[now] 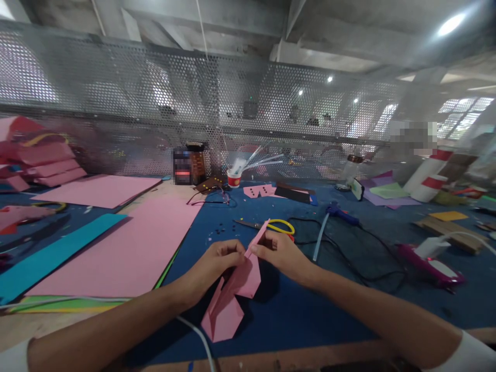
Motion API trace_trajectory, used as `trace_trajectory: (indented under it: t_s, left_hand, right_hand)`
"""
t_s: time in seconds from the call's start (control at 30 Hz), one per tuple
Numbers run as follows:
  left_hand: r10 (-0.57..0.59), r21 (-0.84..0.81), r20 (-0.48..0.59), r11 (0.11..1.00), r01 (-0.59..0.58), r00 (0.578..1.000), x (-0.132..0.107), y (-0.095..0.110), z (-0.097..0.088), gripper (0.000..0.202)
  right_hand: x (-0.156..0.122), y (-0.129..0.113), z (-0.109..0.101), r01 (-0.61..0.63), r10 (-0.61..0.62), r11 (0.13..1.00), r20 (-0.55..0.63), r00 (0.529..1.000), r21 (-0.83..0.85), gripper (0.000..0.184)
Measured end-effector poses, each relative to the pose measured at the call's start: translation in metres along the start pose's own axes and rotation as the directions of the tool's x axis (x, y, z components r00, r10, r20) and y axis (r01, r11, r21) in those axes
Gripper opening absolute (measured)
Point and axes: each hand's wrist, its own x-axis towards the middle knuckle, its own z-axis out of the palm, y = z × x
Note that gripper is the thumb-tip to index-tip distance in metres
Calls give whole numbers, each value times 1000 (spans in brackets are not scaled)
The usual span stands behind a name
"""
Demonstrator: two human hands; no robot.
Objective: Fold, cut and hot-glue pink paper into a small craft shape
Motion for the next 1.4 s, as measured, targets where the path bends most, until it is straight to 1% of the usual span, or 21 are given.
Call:
trace_trajectory:
  t_s: [0.1, 0.3, 0.43, 0.6, 0.8, 0.9, 0.97, 1.03, 1.13, 1.33, 1.4]
  left_hand:
    - [2, -12, -1, 1000, -2, 1000, -1, -1, -1, 11]
    - [33, 18, -5, 999, -33, 999, -1, -2, -2, 14]
    - [31, 44, -18, 999, -30, 999, -1, -1, -2, 15]
    - [36, 49, -8, 998, -35, 999, -1, -2, -1, 13]
    - [14, 15, -9, 1000, -14, 1000, 0, -4, -2, 11]
    - [8, -20, -14, 1000, -9, 1000, 0, -3, -1, 14]
    - [18, -41, -17, 999, -18, 1000, -1, -3, -1, 16]
    - [30, -67, -9, 997, -31, 1000, -1, -2, 0, 17]
    - [45, -96, -4, 994, -46, 999, -1, -2, -1, 17]
    - [18, -36, -9, 999, -18, 1000, -1, 0, -5, 19]
    - [-15, -32, -13, 999, 15, 1000, 0, 0, -7, 20]
  right_hand:
    - [0, -2, 1, -6, 6, 1000, -6, 1000, -12, 25]
    - [-1, -6, 1, -3, 3, 1000, 17, 1000, -23, 24]
    - [-2, -8, 2, 25, -23, 998, 24, 999, -64, 20]
    - [-3, -10, 2, 40, -39, 994, 11, 999, -101, 19]
    - [-4, -6, 4, 31, -31, 993, 4, 1000, -114, 21]
    - [-6, -8, 6, 43, -41, 997, 31, 999, -67, 21]
    - [-8, -11, 6, 85, -83, 995, 39, 996, -60, 17]
    - [-10, -15, 7, 146, -144, 983, 24, 989, -109, 13]
    - [-13, -17, 7, 245, -249, 949, 6, 968, -197, 13]
    - [-15, -16, 5, 388, -398, 868, 33, 917, -309, 12]
    - [-16, -17, 4, 419, -428, 843, 53, 902, -338, 13]
